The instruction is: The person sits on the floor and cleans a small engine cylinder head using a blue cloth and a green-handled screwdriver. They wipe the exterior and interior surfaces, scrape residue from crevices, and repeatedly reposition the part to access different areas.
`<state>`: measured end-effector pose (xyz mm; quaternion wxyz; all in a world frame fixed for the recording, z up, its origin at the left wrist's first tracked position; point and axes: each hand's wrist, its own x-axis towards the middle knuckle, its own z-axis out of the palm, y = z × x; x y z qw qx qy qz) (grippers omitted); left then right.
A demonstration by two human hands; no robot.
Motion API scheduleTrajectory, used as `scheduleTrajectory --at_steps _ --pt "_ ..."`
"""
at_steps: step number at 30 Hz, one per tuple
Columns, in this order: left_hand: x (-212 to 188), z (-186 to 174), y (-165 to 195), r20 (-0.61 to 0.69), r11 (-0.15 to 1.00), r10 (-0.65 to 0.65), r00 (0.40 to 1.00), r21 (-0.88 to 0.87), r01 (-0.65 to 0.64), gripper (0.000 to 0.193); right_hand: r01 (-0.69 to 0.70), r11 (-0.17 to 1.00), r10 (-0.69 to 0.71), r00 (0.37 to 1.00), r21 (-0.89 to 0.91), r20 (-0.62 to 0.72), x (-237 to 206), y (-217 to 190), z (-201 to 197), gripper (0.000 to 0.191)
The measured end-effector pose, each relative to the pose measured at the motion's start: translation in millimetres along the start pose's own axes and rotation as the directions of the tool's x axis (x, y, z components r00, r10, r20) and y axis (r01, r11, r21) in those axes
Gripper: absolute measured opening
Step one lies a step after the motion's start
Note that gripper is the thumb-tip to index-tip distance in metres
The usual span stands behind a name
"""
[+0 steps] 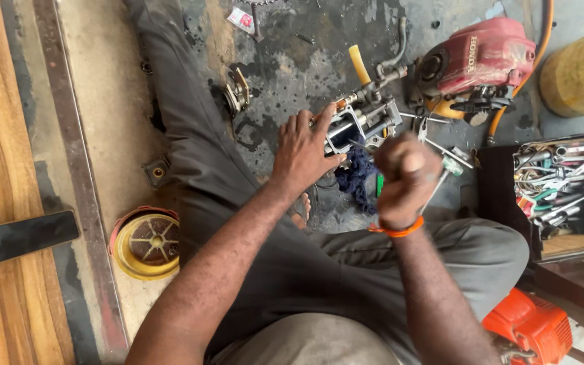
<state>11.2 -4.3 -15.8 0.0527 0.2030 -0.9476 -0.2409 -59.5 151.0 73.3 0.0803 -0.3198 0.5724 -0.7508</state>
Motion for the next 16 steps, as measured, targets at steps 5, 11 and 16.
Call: scheduleTrajectory --at_steps 5,11,16 --pt "-4.6 -3.5 5.0 -0.037 0.999 0.046 0.998 0.031 -0.045 0.112 -0.167 0.929 0.247 0.945 0.332 -0.215 14.2 -1.6 -23.6 0.052" --pt "-12.4 -6.7 10.4 -0.062 0.995 0.083 0.995 0.055 -0.080 0.110 -0.193 0.849 0.344 0.909 0.492 -0.237 15.4 -20.2 -35.1 0.052" --pt "-12.1 -5.2 7.0 -0.011 0.998 0.025 1.000 0.058 -0.024 0.114 -0.081 0.944 0.174 0.945 0.319 -0.277 -2.8 -68.1 -22.2 0.054"
